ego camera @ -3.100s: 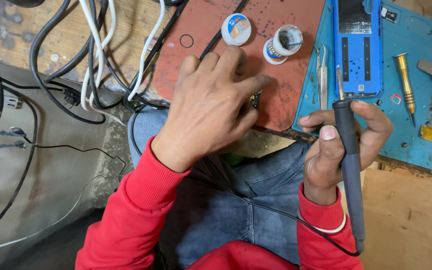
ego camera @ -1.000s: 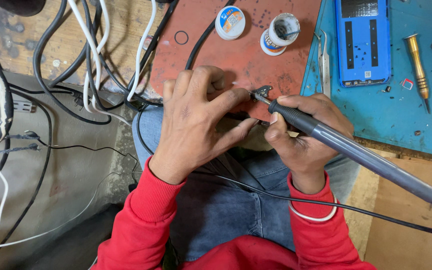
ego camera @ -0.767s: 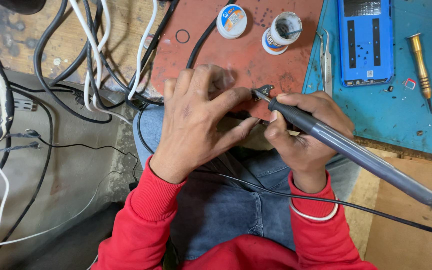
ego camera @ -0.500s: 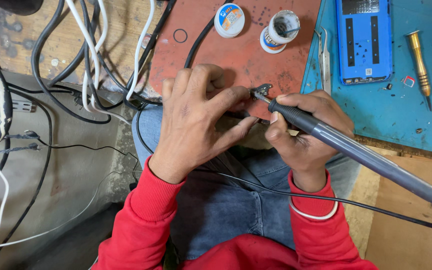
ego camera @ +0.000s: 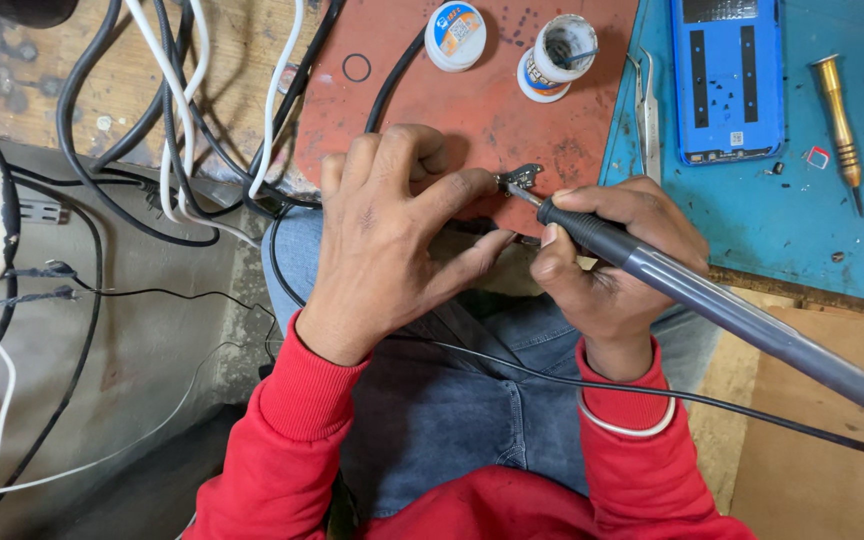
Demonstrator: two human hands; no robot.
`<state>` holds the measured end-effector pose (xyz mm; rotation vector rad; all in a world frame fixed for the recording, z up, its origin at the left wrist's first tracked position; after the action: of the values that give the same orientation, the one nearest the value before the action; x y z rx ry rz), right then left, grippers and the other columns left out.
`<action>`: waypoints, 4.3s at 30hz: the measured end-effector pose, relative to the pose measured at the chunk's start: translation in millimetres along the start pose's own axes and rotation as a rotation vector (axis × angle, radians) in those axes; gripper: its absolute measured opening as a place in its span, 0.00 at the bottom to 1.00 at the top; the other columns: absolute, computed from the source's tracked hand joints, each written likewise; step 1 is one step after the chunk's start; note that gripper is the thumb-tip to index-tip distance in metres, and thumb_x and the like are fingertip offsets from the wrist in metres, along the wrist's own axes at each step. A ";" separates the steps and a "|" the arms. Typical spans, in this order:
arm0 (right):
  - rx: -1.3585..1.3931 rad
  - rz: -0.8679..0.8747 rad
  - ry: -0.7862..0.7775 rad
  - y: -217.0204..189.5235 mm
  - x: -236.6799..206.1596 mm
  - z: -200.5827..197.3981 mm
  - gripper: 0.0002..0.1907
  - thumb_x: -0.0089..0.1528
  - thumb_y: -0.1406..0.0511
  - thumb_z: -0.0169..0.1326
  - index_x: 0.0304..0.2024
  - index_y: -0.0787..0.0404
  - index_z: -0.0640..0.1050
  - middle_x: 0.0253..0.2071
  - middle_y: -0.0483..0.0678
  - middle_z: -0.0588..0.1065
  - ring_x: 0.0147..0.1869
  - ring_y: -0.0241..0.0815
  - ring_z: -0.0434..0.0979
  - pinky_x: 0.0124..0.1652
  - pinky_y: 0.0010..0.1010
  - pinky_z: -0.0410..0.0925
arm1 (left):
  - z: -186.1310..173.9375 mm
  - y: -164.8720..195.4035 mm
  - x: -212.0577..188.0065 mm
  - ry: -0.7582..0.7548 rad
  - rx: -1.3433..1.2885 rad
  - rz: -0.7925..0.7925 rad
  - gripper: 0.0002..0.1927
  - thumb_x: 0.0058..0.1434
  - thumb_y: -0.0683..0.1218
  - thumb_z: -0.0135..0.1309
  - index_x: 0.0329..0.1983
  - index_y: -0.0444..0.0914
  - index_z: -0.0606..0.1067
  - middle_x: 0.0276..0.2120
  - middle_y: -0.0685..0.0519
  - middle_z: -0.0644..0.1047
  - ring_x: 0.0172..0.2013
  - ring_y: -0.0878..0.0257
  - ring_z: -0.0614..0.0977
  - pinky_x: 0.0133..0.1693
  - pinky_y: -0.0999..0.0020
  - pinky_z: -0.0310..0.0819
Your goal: The person solders a small circuit board at a workbench, holding the board with one hand while applying a soldering iron. They open a plastic compartment box, pick a small component from it, position it on the board, and continue soldering, later using a small screwdriver on the board.
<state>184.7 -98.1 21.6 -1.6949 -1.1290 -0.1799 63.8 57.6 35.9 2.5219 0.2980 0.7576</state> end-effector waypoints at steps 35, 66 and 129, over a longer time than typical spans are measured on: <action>-0.002 -0.021 0.007 -2.3 1.0 1.0 0.17 0.68 0.57 0.64 0.47 0.64 0.80 0.34 0.48 0.79 0.34 0.39 0.78 0.36 0.26 0.70 | 0.4 0.3 -0.5 -0.036 0.044 0.005 0.23 0.60 0.60 0.67 0.55 0.48 0.77 0.53 0.50 0.69 0.52 0.52 0.71 0.50 0.53 0.59; -0.055 0.019 0.069 -14.7 7.6 17.0 0.21 0.68 0.75 0.66 0.55 0.60 0.68 0.43 0.49 0.76 0.39 0.37 0.74 0.40 0.24 0.71 | 0.6 5.0 9.8 0.076 -0.019 -0.111 0.11 0.59 0.51 0.65 0.43 0.45 0.81 0.49 0.50 0.70 0.49 0.53 0.72 0.49 0.55 0.58; 0.156 0.104 0.018 9.2 -3.5 4.2 0.17 0.70 0.58 0.63 0.44 0.68 0.77 0.28 0.46 0.79 0.28 0.28 0.76 0.31 0.18 0.68 | 6.2 -13.7 16.5 0.192 -0.118 -0.278 0.31 0.52 0.44 0.74 0.50 0.37 0.64 0.43 0.52 0.67 0.44 0.57 0.73 0.48 0.58 0.62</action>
<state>188.0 -96.9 11.5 -1.6054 -1.0128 -0.0402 80.0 72.5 32.0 2.2391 0.6352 0.8761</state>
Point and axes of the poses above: each hand's wrist, its own x-axis towards the middle knuckle, its own z-axis out of the palm, y = z × x, the point moved 6 cm from there along x, towards the middle knuckle
